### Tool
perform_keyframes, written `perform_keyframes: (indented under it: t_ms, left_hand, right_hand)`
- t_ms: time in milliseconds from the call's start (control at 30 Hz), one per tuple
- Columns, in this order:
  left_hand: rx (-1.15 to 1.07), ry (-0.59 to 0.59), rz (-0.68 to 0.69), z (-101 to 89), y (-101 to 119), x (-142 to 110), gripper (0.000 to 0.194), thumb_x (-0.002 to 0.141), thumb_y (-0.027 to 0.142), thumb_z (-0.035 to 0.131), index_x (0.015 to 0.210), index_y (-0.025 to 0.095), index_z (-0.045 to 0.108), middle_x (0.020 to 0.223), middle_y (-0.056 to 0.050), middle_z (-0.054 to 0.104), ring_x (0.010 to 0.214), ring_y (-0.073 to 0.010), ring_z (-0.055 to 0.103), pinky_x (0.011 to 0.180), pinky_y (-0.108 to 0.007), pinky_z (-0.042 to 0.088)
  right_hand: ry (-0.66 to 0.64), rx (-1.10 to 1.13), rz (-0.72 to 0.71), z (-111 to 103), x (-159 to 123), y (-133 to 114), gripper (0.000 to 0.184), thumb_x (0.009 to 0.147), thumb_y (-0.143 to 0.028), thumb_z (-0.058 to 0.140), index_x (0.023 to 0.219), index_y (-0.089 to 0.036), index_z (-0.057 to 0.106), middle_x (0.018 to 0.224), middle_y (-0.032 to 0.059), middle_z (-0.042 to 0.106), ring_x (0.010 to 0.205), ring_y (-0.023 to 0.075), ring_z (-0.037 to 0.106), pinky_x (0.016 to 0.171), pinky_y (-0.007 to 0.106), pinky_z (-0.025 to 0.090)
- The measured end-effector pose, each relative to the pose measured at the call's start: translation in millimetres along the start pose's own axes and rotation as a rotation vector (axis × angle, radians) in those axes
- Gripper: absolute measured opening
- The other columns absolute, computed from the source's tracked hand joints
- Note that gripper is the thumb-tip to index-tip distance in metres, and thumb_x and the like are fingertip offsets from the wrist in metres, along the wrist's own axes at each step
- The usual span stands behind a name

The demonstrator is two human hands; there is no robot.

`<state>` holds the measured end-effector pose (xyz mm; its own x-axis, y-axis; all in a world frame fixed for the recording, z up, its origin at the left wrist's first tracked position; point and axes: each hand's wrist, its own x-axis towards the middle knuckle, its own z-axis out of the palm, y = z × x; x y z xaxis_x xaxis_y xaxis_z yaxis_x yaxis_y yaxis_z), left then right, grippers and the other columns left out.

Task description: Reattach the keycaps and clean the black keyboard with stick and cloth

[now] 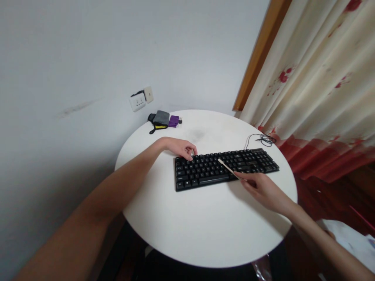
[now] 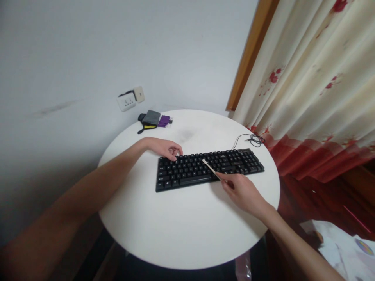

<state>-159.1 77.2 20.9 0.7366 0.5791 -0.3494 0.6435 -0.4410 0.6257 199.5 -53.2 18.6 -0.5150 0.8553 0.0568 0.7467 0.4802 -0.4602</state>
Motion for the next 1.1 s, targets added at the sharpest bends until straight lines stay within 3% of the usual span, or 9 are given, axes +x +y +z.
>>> perform_keyframes:
  t_ms: [133, 367, 567, 767, 933, 1100]
  left_hand:
    - [0.007, -0.010, -0.009, -0.6, 3, -1, 0.050, 0.076, 0.049, 0.065, 0.117, 0.020, 0.059, 0.084, -0.002, 0.059, 0.075, -0.0161, 0.054, 0.065, -0.025, 0.041]
    - [0.008, -0.018, -0.017, -1.7, 3, -1, 0.053, 0.077, 0.051, 0.065, 0.119, 0.020, 0.058, 0.086, -0.002, 0.058, 0.073, -0.0154, 0.053, 0.064, -0.025, 0.041]
    - [0.009, -0.016, -0.007, -1.8, 5, -1, 0.053, 0.076, 0.051, 0.064, 0.119, 0.020, 0.058, 0.085, -0.002, 0.059, 0.074, -0.0154, 0.053, 0.064, -0.024, 0.040]
    - [0.003, -0.022, -0.005, -2.0, 2, -1, 0.054, 0.076, 0.052, 0.064, 0.120, 0.020, 0.057, 0.085, -0.002, 0.059, 0.073, -0.0156, 0.053, 0.065, -0.025, 0.040]
    - [0.001, -0.023, -0.019, -2.3, 5, -2, 0.057, 0.076, 0.053, 0.064, 0.121, 0.019, 0.057, 0.086, -0.003, 0.059, 0.075, -0.0168, 0.054, 0.067, -0.026, 0.041]
    - [0.002, -0.025, -0.021, -2.4, 8, -2, 0.055, 0.076, 0.051, 0.065, 0.120, 0.019, 0.057, 0.085, -0.002, 0.058, 0.075, -0.0164, 0.053, 0.068, -0.026, 0.042]
  right_hand:
    - [0.014, 0.044, 0.011, -1, -13, 4, 0.043, 0.090, -0.028, 0.046, 0.129, -0.017, 0.063, 0.087, 0.0085, 0.074, 0.067, 0.0201, 0.062, 0.063, 0.029, 0.047]
    - [-0.020, 0.056, 0.047, -11, -38, 0, 0.045, 0.089, -0.029, 0.048, 0.130, -0.017, 0.062, 0.083, 0.0095, 0.075, 0.067, 0.0224, 0.066, 0.067, 0.031, 0.052]
    - [-0.032, 0.079, 0.062, -16, -55, 0, 0.045, 0.090, -0.027, 0.048, 0.134, -0.023, 0.058, 0.107, 0.0102, 0.073, 0.088, 0.0268, 0.070, 0.077, 0.034, 0.053]
    - [-0.069, 0.191, 0.082, -22, -66, 8, 0.045, 0.092, -0.031, 0.049, 0.134, -0.020, 0.057, 0.125, 0.0113, 0.065, 0.109, 0.0303, 0.063, 0.093, 0.040, 0.050]
    - [-0.094, 0.214, 0.106, -37, -71, 8, 0.044, 0.093, -0.037, 0.050, 0.132, -0.020, 0.060, 0.121, 0.0094, 0.068, 0.102, 0.0290, 0.065, 0.089, 0.036, 0.052]
    - [0.094, 0.165, 0.165, -36, -53, 0, 0.045, 0.092, -0.038, 0.048, 0.128, -0.016, 0.063, 0.103, 0.0089, 0.074, 0.089, 0.0266, 0.067, 0.078, 0.034, 0.053]
